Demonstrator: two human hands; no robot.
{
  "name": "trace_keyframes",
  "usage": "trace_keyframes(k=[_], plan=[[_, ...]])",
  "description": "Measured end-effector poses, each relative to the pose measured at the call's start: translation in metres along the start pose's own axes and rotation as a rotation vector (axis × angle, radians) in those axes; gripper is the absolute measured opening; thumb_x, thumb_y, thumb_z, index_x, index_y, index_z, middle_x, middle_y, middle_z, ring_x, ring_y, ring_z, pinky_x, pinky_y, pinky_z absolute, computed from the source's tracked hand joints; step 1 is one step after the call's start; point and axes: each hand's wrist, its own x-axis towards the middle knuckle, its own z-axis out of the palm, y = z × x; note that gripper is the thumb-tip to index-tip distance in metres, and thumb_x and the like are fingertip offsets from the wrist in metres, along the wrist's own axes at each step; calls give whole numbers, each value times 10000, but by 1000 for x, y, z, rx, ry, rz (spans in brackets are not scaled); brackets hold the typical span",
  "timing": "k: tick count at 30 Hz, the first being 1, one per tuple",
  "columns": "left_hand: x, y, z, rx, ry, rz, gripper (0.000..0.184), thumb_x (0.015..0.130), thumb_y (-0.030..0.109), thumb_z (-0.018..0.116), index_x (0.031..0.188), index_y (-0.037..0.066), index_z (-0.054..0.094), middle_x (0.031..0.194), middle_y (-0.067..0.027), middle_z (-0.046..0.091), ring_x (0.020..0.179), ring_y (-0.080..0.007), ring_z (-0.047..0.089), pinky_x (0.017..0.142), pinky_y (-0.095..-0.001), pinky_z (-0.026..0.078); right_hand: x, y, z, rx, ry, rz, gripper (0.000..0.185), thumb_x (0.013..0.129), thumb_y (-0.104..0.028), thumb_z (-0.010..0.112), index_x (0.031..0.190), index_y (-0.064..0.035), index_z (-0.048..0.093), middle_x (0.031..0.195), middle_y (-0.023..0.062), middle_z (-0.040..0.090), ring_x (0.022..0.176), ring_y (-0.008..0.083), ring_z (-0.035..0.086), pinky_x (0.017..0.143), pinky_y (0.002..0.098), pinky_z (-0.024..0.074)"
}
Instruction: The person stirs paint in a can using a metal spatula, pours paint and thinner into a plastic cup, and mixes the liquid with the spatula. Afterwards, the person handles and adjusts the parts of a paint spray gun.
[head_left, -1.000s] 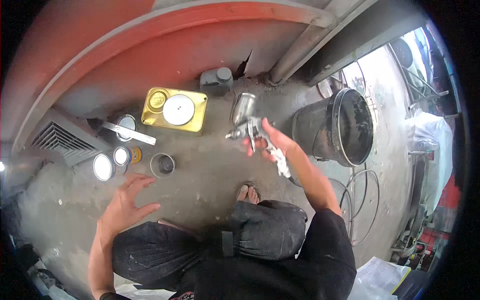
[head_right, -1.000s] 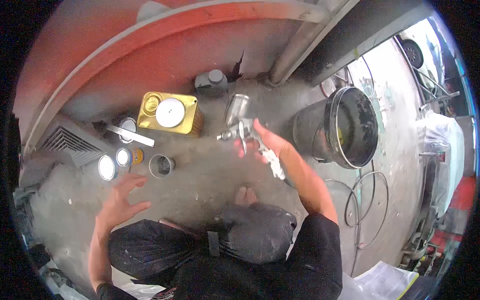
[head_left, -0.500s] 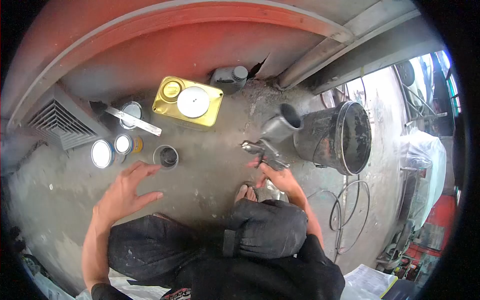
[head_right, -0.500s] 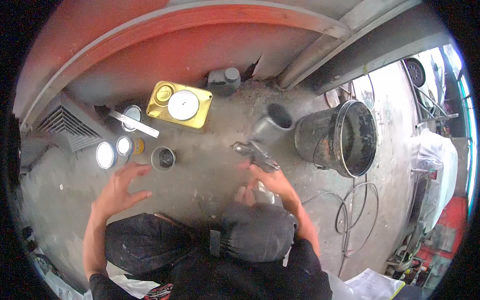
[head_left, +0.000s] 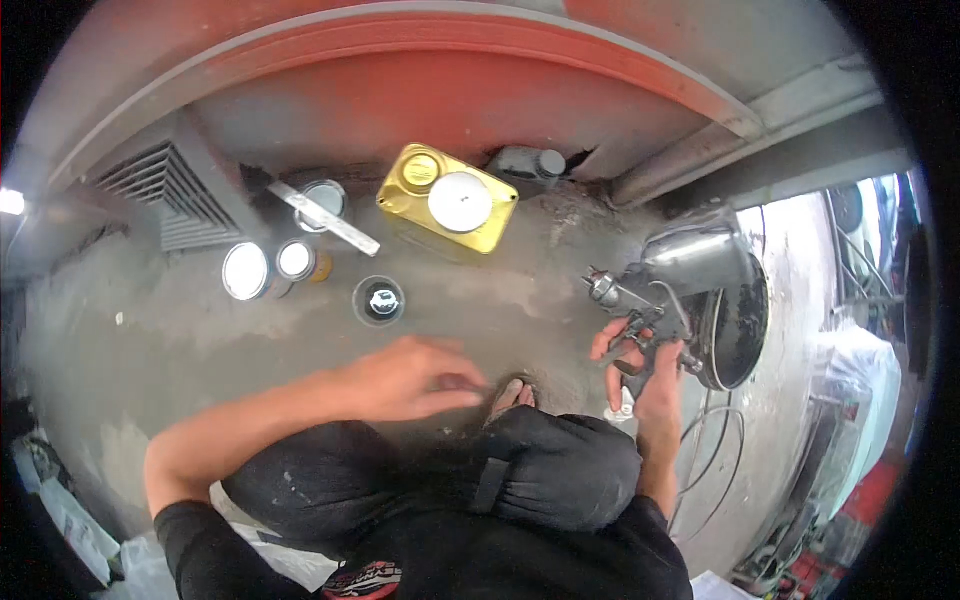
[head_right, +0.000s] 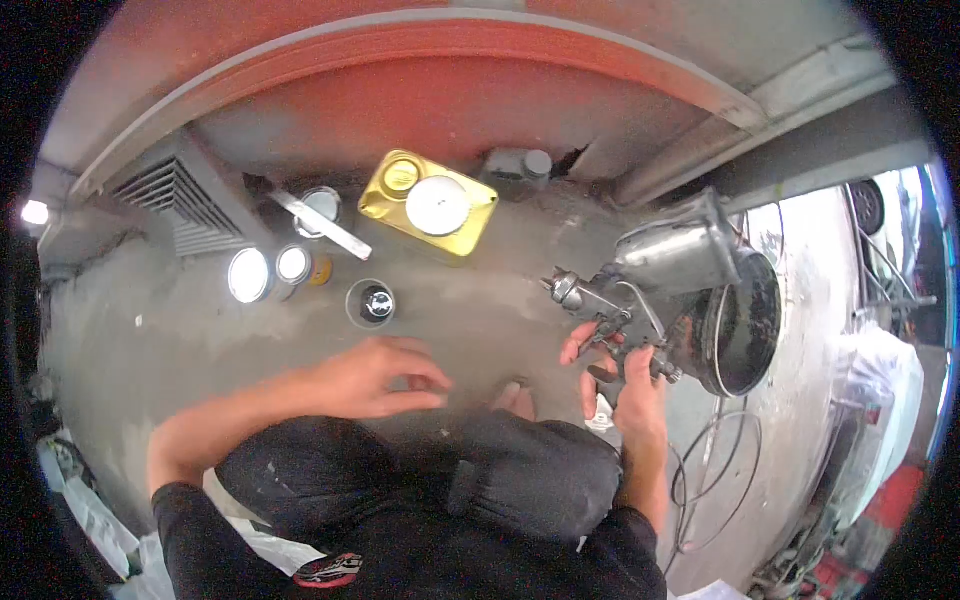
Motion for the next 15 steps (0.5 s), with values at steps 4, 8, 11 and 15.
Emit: trace_keyframes(k=[4,8,11,15], plan=[[52,17,31,-168,61,75,225,1009,235,660,1084,32,720,969,-119,722,825,-256,707,802,-381,561,18,-34,19,-66,-194,-18,928,966,-779,403,1226,95,580,980,212,679,412,181,524,393,286,422],[83,34,68,-651,237,51,153,1025,145,642,1015,25,736,1010,-46,732,912,-149,685,831,-334,548,28,-49,42,-63,-315,-45,952,974,-787,355,1248,109,527,991,249,664,404,193,527,391,298,435],[83,33,77,-670,329,265,115,1012,111,668,1036,33,748,1044,-19,730,969,-100,657,860,-311,544,31,-53,50,-51,-351,-53,969,960,-804,363,1251,106,527,995,249,662,404,192,529,399,297,443],[71,26,78,-648,250,175,138,993,116,702,1105,55,755,1051,-11,730,976,-95,654,878,-299,542,32,-49,54,-12,-331,-21,976,947,-817,379,1236,100,547,988,245,661,408,190,533,396,298,442]])
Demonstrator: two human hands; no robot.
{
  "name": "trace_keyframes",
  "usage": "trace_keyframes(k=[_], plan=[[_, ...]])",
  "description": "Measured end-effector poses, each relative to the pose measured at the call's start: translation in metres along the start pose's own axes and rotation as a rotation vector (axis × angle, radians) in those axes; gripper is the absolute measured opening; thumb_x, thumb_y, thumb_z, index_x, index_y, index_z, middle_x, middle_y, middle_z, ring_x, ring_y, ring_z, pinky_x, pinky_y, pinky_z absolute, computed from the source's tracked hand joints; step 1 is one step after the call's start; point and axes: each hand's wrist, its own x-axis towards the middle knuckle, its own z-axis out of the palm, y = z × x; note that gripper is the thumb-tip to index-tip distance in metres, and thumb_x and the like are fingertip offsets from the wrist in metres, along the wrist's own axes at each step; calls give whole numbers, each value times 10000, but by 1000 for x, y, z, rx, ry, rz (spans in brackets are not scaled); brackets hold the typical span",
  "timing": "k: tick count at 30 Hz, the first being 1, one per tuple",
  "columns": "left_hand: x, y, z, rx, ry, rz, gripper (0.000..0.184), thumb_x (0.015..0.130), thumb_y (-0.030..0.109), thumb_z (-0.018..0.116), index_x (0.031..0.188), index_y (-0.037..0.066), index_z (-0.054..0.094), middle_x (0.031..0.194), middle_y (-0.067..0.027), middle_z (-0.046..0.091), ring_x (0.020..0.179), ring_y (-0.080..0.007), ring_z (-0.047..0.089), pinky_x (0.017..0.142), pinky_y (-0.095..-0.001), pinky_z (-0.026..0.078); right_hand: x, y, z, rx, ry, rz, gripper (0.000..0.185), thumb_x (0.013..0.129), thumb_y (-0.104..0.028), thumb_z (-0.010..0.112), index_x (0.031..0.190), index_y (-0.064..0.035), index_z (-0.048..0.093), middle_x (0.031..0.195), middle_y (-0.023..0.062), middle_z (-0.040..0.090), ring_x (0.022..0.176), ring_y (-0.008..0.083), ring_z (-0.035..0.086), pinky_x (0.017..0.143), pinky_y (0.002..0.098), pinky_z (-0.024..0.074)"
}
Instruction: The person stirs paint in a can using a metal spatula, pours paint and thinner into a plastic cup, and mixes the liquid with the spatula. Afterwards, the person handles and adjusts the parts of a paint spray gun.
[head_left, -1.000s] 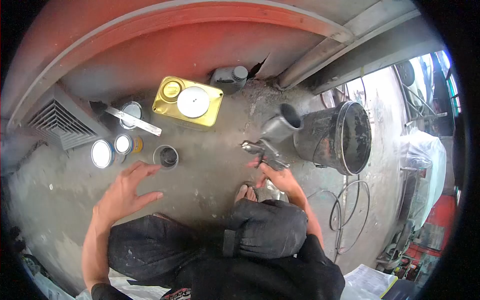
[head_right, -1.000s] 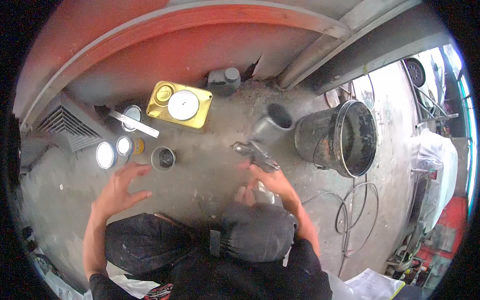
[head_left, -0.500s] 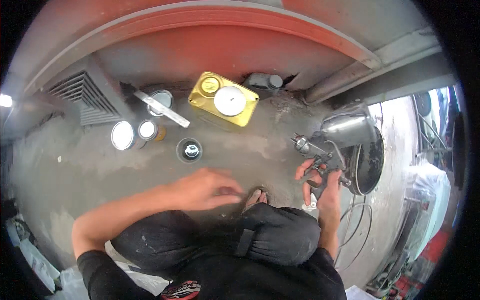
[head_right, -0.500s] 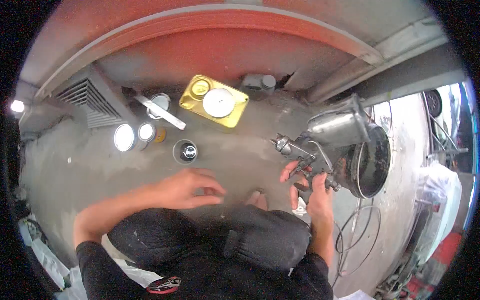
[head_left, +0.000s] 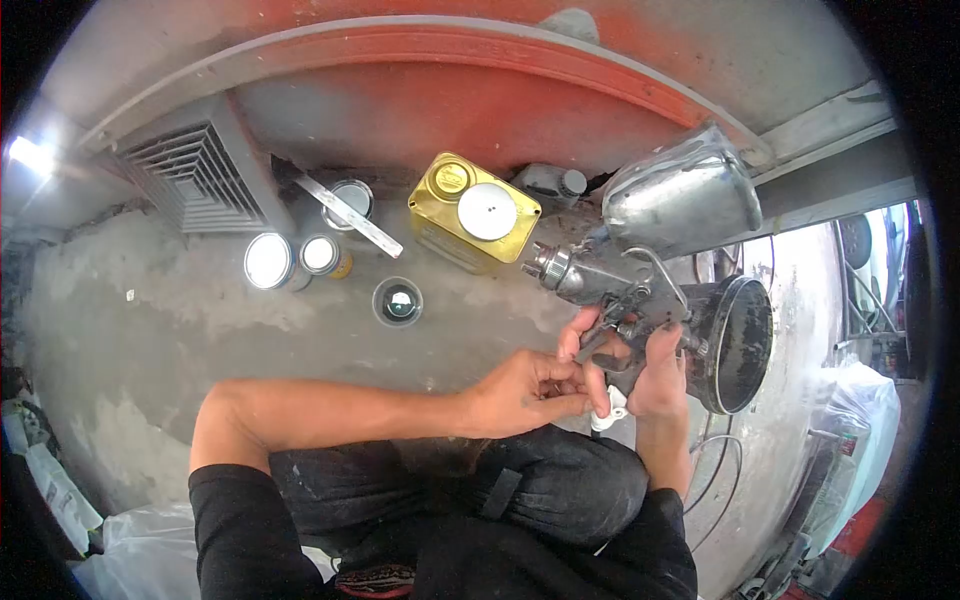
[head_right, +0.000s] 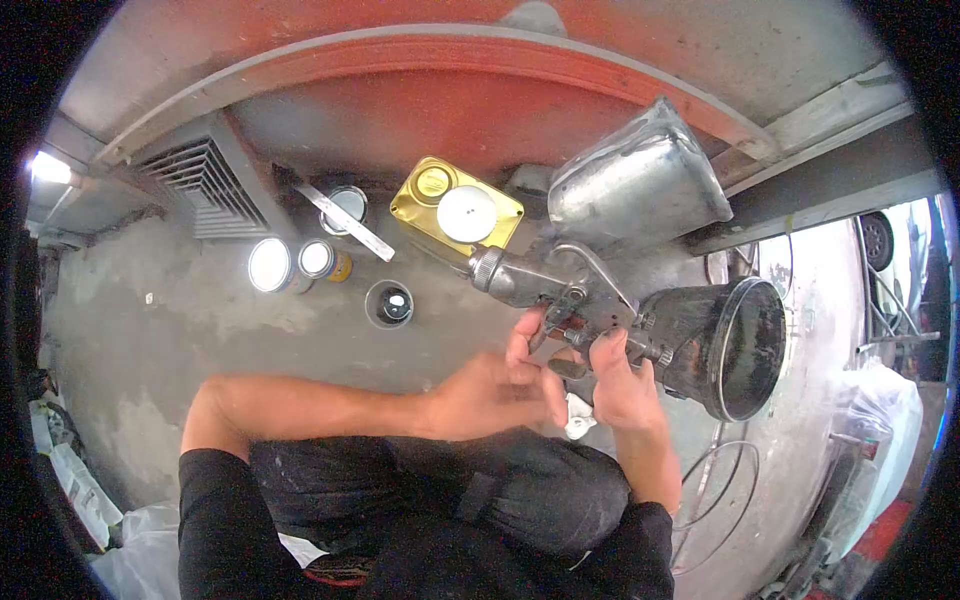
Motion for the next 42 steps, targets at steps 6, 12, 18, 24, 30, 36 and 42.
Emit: trace_keyframes(k=[6,12,18,24,30,36,42], plan=[[-15,-4,3,95,68,-16,114,999,92,685,1080,51,754,1037,-8,728,967,-99,663,869,-272,540,0,25,6,142,8,30,975,942,-821,388,1232,95,561,976,258,657,408,192,532,435,299,477],[-18,7,2,29,88,-47,110,982,53,688,1061,-13,725,1032,-8,740,941,-89,668,869,-275,550,3,17,14,168,-30,163,1031,905,-861,388,1249,97,549,988,272,654,443,224,564,502,327,530],[-20,6,-2,159,65,-111,170,981,62,695,1126,-27,697,1037,-8,751,962,-78,662,873,-274,547,4,26,14,169,-4,184,1092,839,-911,416,1230,98,565,997,263,657,475,236,583,494,328,533],[-22,-2,1,85,129,-10,122,984,77,698,1070,-7,717,1025,3,749,950,-68,654,871,-269,537,8,26,10,141,-94,158,1083,829,-907,436,1198,101,579,949,248,665,513,246,609,497,331,552],[-21,-1,-1,81,71,-79,94,977,62,704,1007,-25,722,1015,9,751,926,-61,639,845,-256,527,6,26,13,139,-28,150,1077,829,-916,416,1140,100,588,899,239,668,505,247,608,446,316,507],[-18,-7,1,25,37,-174,422,937,121,745,1291,-22,566,1023,-22,757,1178,-190,592,1030,-326,438,-1,28,9,153,-4,185,1085,841,-922,386,1157,95,595,898,252,672,458,248,585,419,301,470],[-18,-18,1,10,48,-192,924,902,26,740,1564,-3,96,1107,-66,726,1064,-201,712,1128,-380,408,2,29,12,160,-75,185,1071,850,-909,402,1160,97,595,892,256,671,433,232,565,412,305,461]])
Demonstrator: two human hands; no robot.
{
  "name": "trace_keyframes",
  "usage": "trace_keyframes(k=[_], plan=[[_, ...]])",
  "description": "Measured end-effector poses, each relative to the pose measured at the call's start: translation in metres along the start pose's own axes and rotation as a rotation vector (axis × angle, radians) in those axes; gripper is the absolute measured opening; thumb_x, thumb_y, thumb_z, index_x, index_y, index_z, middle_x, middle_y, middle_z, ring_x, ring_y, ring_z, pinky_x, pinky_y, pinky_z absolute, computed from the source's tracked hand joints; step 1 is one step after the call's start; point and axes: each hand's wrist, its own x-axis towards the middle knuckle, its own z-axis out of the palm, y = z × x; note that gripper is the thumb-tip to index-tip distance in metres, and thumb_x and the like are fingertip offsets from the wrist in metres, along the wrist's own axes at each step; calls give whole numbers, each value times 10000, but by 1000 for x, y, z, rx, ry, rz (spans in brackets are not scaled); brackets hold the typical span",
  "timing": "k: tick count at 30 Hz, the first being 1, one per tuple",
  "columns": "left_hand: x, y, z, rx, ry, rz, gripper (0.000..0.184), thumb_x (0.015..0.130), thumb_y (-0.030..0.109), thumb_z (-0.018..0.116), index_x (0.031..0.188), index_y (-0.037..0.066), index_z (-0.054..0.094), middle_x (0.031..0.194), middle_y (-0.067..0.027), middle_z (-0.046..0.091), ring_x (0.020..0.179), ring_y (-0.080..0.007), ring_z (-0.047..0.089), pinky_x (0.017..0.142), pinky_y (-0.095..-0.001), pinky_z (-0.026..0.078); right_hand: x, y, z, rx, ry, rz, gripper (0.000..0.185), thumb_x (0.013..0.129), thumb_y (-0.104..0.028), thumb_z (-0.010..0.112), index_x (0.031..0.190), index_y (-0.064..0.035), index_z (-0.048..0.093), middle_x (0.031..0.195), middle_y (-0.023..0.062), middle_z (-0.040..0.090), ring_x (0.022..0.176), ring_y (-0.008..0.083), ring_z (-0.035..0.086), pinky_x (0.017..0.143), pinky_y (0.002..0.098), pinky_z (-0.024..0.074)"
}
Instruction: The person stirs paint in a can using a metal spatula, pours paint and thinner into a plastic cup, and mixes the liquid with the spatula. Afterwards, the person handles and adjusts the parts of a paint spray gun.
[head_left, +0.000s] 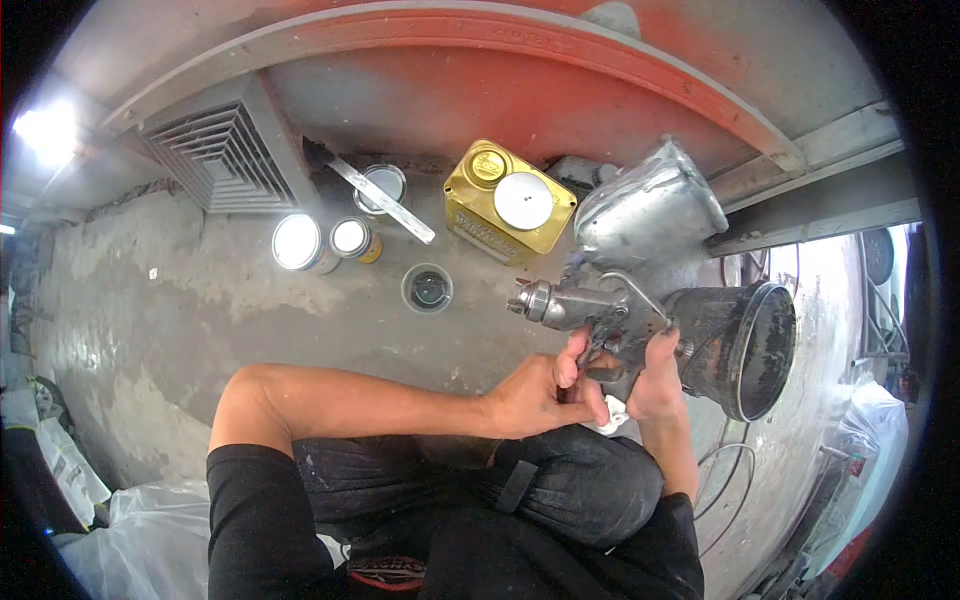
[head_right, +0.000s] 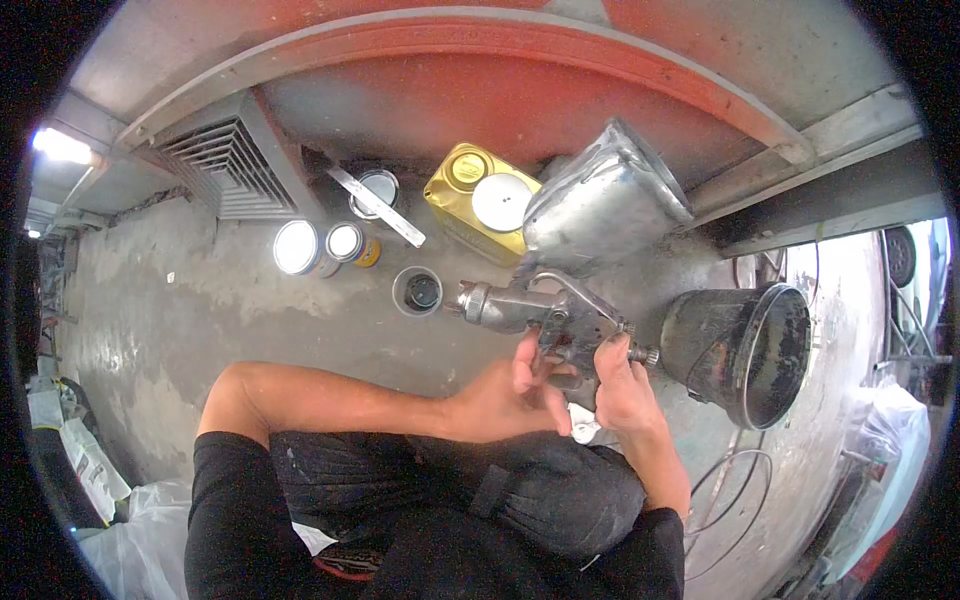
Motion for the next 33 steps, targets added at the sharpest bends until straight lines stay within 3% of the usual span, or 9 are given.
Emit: trace_keyframes(k=[3,6,11,15,24,26,28,31,33], plan=[[1,-4,1,-43,11,46,962,897,-20,724,1574,8,41,1192,-97,678,916,-162,747,1136,-389,409,-1,0,2,-12,25,42,1072,845,-909,414,1157,101,594,887,257,670,436,233,565,401,308,460],[0,3,-3,-16,-17,-18,949,891,-21,731,1563,13,62,1240,-108,650,894,-153,751,1150,-395,406,-1,-3,6,-17,18,60,1075,835,-910,427,1155,102,594,885,254,671,436,232,568,395,308,459],[-3,-16,8,-54,124,133,824,897,87,784,1507,-84,256,1006,-19,784,864,-82,657,783,-259,519,4,-2,3,-42,-72,65,1067,823,-910,443,1153,92,599,898,252,678,432,231,569,396,315,463],[-4,-14,4,-67,79,80,942,889,76,792,1543,-80,132,991,-46,783,883,-87,668,783,-264,520,2,-3,8,-49,-93,0,902,980,-778,356,1181,68,597,927,151,668,479,173,551,510,290,482],[-4,-11,5,-263,60,58,957,904,-15,746,1561,-16,50,978,-58,748,947,-129,699,858,-285,531,3,-4,9,-141,-56,38,859,1001,-743,374,1201,60,606,937,117,675,489,162,565,609,290,505],[-4,-10,2,-288,42,11,892,917,-8,739,1556,0,117,961,-44,728,942,-129,694,857,-291,534,6,-4,10,-150,-40,27,861,998,-747,377,1201,57,611,941,116,680,493,161,570,610,286,507],[-7,-2,0,-261,34,-43,739,932,23,743,1529,1,308,938,-29,707,927,-119,683,847,-293,538,5,-5,8,-133,-10,6,862,1003,-739,369,1201,69,597,935,148,675,509,175,578,559,286,501],[-3,-9,0,-191,-46,21,213,962,43,702,1151,-6,617,1011,-57,694,937,-128,678,863,-302,557,4,-4,3,-115,80,-49,867,1015,-723,348,1187,97,569,915,209,656,540,206,585,458,289,488],[-1,-6,-1,-220,-42,-31,66,981,57,686,995,-6,672,997,-49,696,937,-127,676,871,-294,555,6,-5,7,-127,159,-117,874,1012,-730,339,1157,97,579,904,206,652,552,212,585,456,286,488]])
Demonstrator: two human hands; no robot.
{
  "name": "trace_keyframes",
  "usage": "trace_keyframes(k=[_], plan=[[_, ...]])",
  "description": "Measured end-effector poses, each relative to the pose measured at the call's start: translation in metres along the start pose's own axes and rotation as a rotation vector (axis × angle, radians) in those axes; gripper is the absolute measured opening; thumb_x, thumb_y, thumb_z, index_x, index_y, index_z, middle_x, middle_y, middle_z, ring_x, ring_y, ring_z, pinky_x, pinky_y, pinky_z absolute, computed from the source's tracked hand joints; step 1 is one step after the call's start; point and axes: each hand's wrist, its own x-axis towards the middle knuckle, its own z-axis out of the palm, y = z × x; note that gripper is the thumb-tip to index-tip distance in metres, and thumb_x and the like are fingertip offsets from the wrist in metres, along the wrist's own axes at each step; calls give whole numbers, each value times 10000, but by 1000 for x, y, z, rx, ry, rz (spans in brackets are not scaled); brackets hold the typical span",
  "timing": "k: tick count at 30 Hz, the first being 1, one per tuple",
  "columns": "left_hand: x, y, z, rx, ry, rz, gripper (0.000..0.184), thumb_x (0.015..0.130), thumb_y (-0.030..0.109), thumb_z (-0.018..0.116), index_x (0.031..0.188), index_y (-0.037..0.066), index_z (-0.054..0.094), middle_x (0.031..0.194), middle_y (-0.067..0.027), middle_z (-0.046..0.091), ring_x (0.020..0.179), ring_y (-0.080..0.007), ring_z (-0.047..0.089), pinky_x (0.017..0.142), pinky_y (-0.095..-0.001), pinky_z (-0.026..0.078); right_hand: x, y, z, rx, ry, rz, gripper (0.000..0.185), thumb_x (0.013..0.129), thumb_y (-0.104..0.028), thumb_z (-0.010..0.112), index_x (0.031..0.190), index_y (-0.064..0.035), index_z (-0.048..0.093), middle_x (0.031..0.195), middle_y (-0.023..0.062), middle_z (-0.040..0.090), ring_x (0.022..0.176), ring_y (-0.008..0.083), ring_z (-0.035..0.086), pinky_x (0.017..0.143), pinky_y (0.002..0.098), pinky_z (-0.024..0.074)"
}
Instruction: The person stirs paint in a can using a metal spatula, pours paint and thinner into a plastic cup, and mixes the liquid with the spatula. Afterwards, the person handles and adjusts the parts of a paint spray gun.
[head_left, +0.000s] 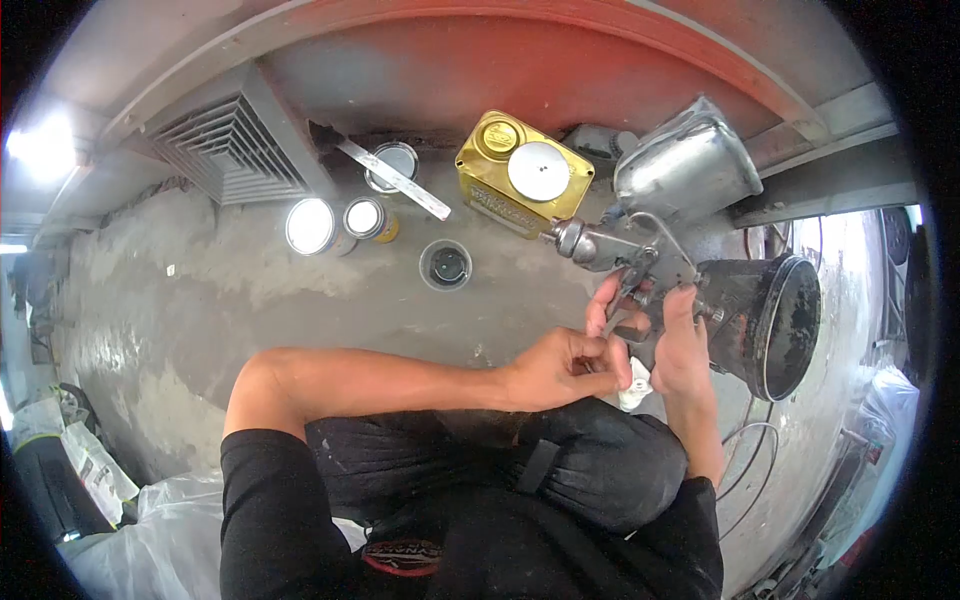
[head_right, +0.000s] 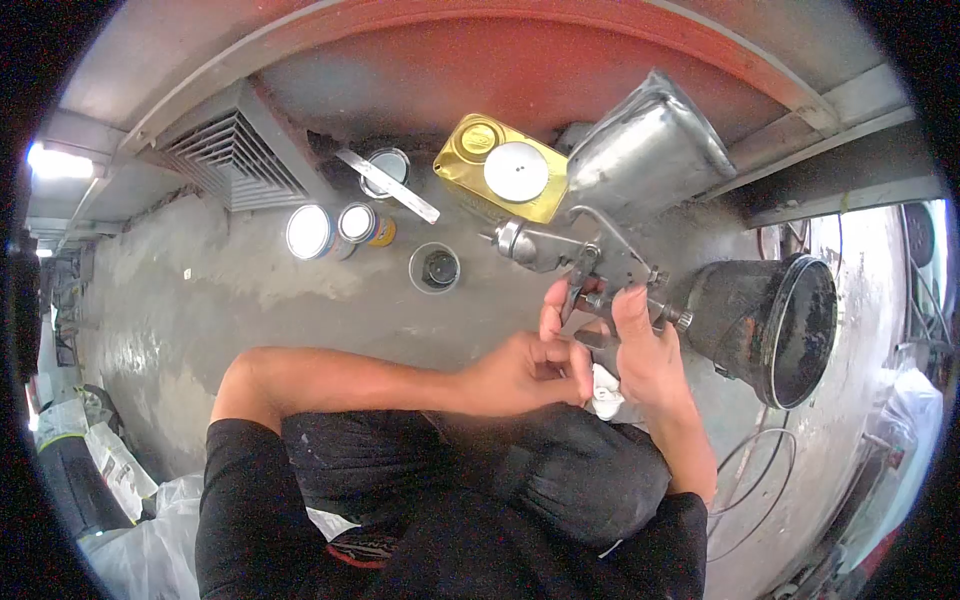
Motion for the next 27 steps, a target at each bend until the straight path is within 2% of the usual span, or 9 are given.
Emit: trace_keyframes(k=[1,4,9,12,15,18,21,24,27], plan=[[0,2,-1,-14,9,-26,103,990,64,677,917,-6,699,990,-45,697,938,-126,675,875,-291,554,0,0,2,24,34,14,872,1013,-730,338,1149,96,584,902,203,652,556,212,586,456,287,488],[-1,-1,-1,37,52,1,115,961,131,727,1022,43,768,889,-9,713,822,-87,652,761,-272,534,0,1,7,78,78,45,863,1019,-724,334,1128,90,597,900,189,653,596,215,600,482,292,502],[-1,-6,-2,70,69,8,114,959,146,720,992,52,775,855,-23,720,795,-83,664,738,-272,539,2,5,6,30,9,-7,822,1031,-701,355,1134,74,611,926,161,662,765,216,644,631,318,563],[-1,-10,-4,74,67,32,115,957,140,721,991,43,772,866,-29,723,797,-89,672,737,-274,546,2,6,7,-42,69,-27,819,1018,-711,390,1131,66,623,936,152,669,835,215,649,695,336,572],[-1,-10,-3,40,63,49,114,959,128,722,990,28,767,880,-31,725,801,-101,678,739,-277,557,2,5,5,-51,66,-19,825,1005,-718,420,1127,70,630,927,153,675,803,214,655,662,320,566],[-1,-10,-3,20,58,51,118,964,121,723,999,15,763,900,-34,726,805,-108,681,747,-279,568,1,7,-5,3,-15,37,764,1014,-676,473,1200,42,661,972,116,701,905,226,677,860,402,565],[-2,-9,-2,20,63,29,118,972,124,719,994,15,758,913,-28,724,816,-106,680,765,-275,571,1,8,-7,16,-45,25,754,1027,-659,467,1206,48,658,955,114,700,906,227,675,861,392,569],[-2,-11,-1,21,54,40,114,973,130,721,978,19,750,902,-8,714,822,-101,675,778,-270,568,1,6,0,7,-27,34,865,967,-740,465,1173,87,617,932,162,689,791,228,687,652,330,586],[-2,-12,0,-71,69,102,109,966,136,732,962,28,743,885,7,703,836,-86,661,779,-273,560,2,16,6,-4,20,-55,840,975,-705,501,1230,91,591,976,172,700,790,236,698,629,332,588]])
